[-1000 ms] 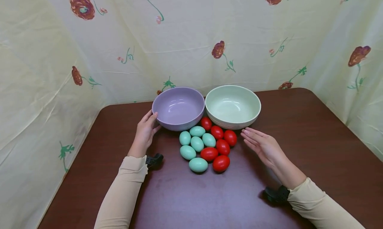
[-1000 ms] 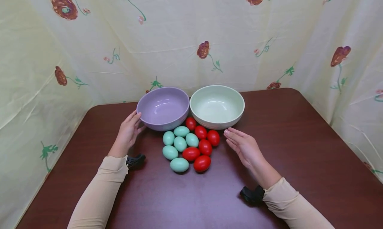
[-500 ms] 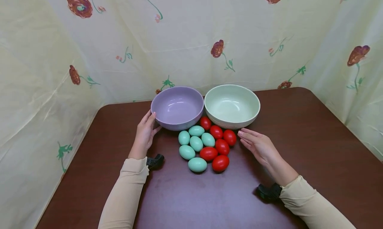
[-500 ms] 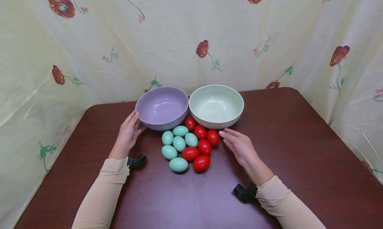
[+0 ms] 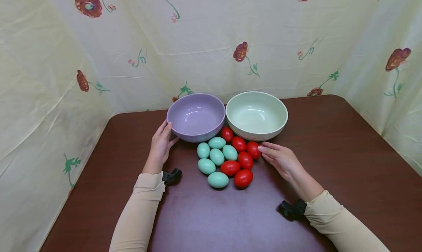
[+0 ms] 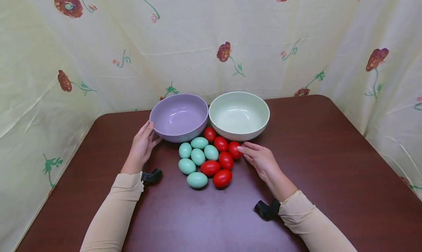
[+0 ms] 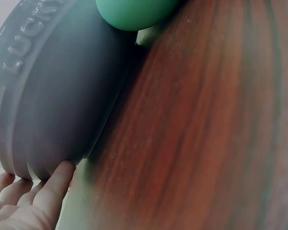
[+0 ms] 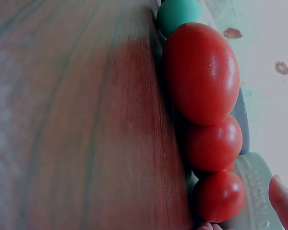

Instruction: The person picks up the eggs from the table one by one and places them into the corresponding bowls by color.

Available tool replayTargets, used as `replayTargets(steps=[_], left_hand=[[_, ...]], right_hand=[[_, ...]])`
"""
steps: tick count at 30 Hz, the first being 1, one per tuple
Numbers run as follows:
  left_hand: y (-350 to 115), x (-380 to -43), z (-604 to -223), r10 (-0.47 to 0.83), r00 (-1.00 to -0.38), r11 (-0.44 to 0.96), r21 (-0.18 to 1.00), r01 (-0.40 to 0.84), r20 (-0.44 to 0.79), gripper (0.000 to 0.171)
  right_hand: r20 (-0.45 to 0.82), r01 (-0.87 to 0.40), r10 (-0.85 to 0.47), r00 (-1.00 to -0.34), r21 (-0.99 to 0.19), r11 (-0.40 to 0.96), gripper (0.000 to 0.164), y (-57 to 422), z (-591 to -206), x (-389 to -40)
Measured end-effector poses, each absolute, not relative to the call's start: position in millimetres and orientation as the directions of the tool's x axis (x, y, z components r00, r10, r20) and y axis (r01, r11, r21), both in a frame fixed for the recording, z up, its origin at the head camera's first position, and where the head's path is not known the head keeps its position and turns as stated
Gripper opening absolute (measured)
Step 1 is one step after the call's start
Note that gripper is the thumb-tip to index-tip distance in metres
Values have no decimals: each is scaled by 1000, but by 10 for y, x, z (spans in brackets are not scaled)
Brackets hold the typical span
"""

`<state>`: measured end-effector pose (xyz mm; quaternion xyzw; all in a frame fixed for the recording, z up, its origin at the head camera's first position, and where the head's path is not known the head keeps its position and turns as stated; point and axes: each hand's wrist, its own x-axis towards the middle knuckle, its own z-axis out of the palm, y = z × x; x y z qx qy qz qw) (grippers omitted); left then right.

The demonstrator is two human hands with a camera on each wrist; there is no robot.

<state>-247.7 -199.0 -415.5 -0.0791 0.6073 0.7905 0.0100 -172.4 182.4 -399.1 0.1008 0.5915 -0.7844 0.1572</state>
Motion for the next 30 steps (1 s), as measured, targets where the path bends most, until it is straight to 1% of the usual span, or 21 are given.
replayTargets(steps=[7, 15, 30], left_hand=[[-1987, -2471, -4164, -86, -987, -266, 958, -111, -139, 61], [-1983, -2471, -4145, -84, -986, -265, 957, -117, -143, 64], [-1976, -2476, -4135, -85, -986, -275, 954, -116, -144, 62]], right_hand=[[-349, 370, -138, -927, -911, -182, 66, 1799, -4014, -1754], [-346, 366, -132, -929, -912, -186, 65, 1816, -4054, -1777], [-314, 313, -81, -946, -950, 19, 64, 1741, -4095, -1771]])
